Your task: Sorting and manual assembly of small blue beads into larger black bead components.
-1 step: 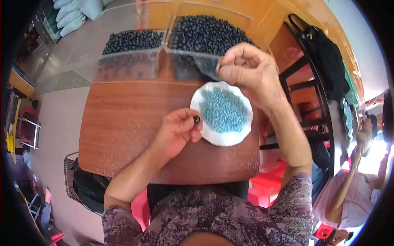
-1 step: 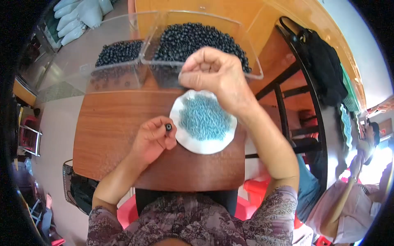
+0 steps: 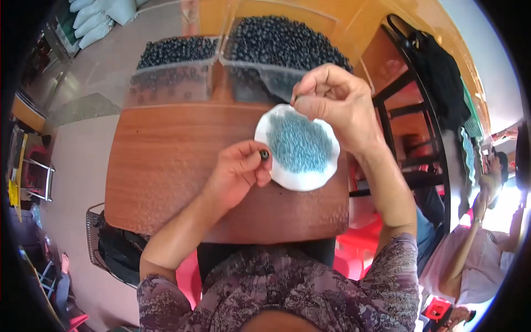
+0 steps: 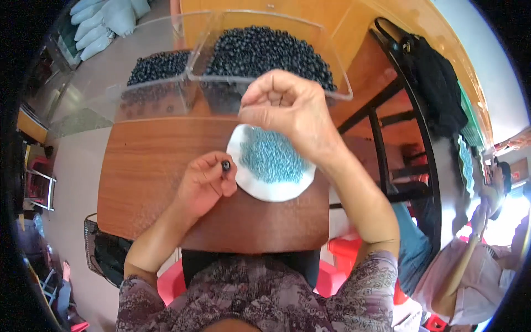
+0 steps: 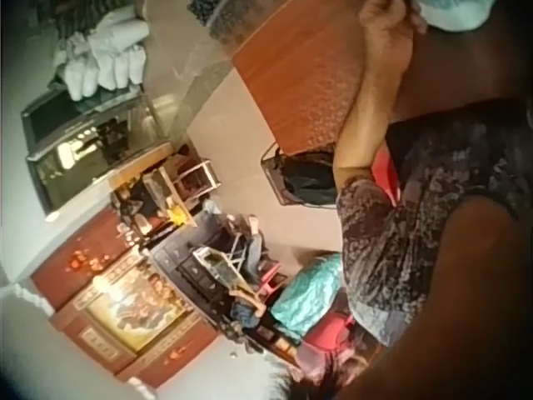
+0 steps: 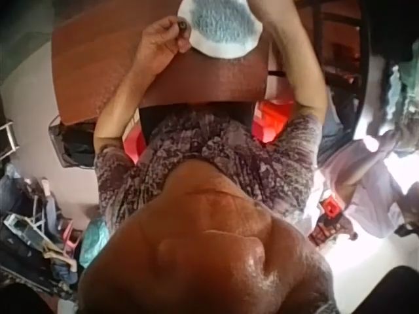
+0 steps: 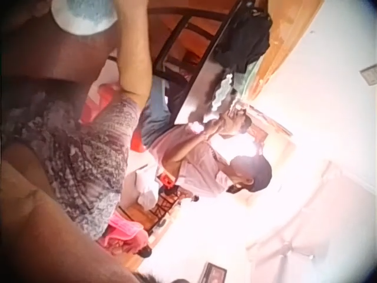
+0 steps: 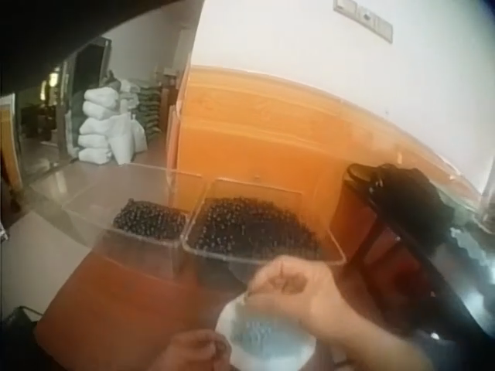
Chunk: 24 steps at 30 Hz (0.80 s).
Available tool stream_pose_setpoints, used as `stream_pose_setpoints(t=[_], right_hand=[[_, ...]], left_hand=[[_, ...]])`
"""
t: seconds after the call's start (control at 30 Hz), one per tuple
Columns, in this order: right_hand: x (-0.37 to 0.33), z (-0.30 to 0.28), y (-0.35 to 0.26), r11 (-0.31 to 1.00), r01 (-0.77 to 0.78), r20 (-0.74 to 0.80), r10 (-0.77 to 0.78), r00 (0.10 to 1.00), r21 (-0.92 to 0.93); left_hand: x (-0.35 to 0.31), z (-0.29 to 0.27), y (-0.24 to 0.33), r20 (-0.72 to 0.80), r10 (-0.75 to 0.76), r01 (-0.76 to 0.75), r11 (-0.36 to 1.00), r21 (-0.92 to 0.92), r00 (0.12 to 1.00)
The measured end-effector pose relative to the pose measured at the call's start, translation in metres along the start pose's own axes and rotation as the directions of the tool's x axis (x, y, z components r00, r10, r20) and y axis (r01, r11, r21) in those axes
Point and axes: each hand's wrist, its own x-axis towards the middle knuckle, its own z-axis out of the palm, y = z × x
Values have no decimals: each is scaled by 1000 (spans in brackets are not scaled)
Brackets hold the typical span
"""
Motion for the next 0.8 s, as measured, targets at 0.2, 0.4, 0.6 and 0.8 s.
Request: stream_pose_setpoints(t=[0.2,0.4,0.6,0.8], right_hand=[[-72,15,22,949,205,-6,-213,977,-241],[-105,30,32,929,259,-27,-275,961,-264],[-129,38,26,945,202,-100,-234,967,-257],[-144,49,25,954,246,-126,-269,955,-170]], left_hand=[[-16,35,-4,-17,-52,53,997,55,999],[-42,52,-15,13,-62,62,998,5,998],[-63,58,-35,4,-62,62,996,-63,998],[-71,67,-44,-44,-66,62,993,-98,997]])
